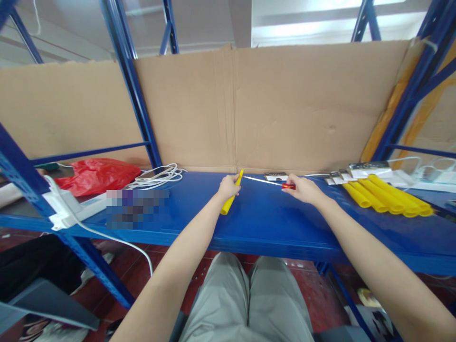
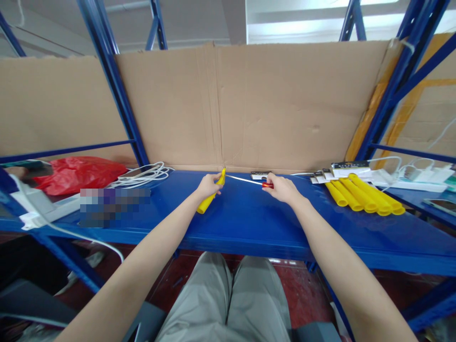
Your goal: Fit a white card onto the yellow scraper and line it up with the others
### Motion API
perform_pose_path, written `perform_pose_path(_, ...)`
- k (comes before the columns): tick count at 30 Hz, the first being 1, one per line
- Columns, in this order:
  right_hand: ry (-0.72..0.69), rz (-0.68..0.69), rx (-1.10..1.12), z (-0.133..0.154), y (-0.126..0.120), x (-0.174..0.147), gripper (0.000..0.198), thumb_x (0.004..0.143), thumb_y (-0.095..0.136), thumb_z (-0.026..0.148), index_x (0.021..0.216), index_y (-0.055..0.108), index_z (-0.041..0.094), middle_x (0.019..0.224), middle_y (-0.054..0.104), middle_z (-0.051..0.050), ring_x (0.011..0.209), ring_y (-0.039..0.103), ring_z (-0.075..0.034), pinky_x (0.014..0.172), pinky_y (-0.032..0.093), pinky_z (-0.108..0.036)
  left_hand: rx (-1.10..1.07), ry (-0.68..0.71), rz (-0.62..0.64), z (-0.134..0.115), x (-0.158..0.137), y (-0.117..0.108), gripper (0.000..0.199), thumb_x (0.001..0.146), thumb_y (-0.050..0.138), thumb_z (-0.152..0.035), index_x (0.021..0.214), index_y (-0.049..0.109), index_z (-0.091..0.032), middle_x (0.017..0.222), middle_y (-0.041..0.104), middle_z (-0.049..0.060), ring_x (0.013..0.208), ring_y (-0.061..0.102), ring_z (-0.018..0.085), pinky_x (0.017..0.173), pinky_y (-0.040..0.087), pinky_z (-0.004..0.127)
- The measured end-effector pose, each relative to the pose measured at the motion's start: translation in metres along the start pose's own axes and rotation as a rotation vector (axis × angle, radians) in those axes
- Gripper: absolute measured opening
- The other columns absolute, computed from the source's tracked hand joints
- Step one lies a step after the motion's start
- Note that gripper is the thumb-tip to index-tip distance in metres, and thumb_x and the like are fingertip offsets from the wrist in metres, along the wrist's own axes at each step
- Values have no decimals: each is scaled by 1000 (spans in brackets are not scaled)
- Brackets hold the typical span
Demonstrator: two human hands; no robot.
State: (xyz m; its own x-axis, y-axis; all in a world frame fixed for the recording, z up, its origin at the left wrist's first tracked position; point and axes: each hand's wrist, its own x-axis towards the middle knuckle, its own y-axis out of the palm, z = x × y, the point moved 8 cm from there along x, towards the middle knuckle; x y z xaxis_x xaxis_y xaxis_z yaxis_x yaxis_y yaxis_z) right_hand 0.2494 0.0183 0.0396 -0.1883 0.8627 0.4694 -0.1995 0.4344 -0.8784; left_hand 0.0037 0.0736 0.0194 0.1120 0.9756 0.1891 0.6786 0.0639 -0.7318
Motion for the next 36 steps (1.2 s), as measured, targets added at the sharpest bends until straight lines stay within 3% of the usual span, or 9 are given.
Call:
perform_pose_path(6,-28,41,29,8,2,-1,12,88,51,33,84,59,24,86,73,-6,77,67,-22,61,41,-28,30,8,-15,0,0,-2,59,80,61,-5,136,55,-19,103,73,8,71,73,17,62,57,21)
perform_pose_path(12,11,21,17,3,2,0,18,80,64,35,89,55,22,80,71,-5,68,64,-21,58,39,-26,34,19,-10,-1,0,-2,59,81,59,-5,137,53,-19,105,73,8,70,73,16,63,57,21)
perform_pose_path(21,-43,82,-19,14,5,-1,19,92,46,31,82,59,22,85,72,-7,75,65,-20,63,39,-27,49,14,-19,1,2,-1,56,81,61,-6,135,56,-20,103,73,6,70,73,16,63,57,21)
perform_pose_path(28,23,67,-35,7,4,-1,16,83,62,34,91,57,21,82,71,-6,71,64,-20,59,38,-26,47,31,-15,-1,1,-1,55,81,60,-6,134,56,-20,102,73,7,69,73,16,63,57,22)
perform_pose_path(36,-30,132,-129,14,4,-3,19,90,51,37,86,61,22,90,73,-7,78,65,-21,62,39,-27,41,24,-3,-1,1,0,54,82,59,-7,135,56,-19,100,74,7,70,73,16,63,57,22)
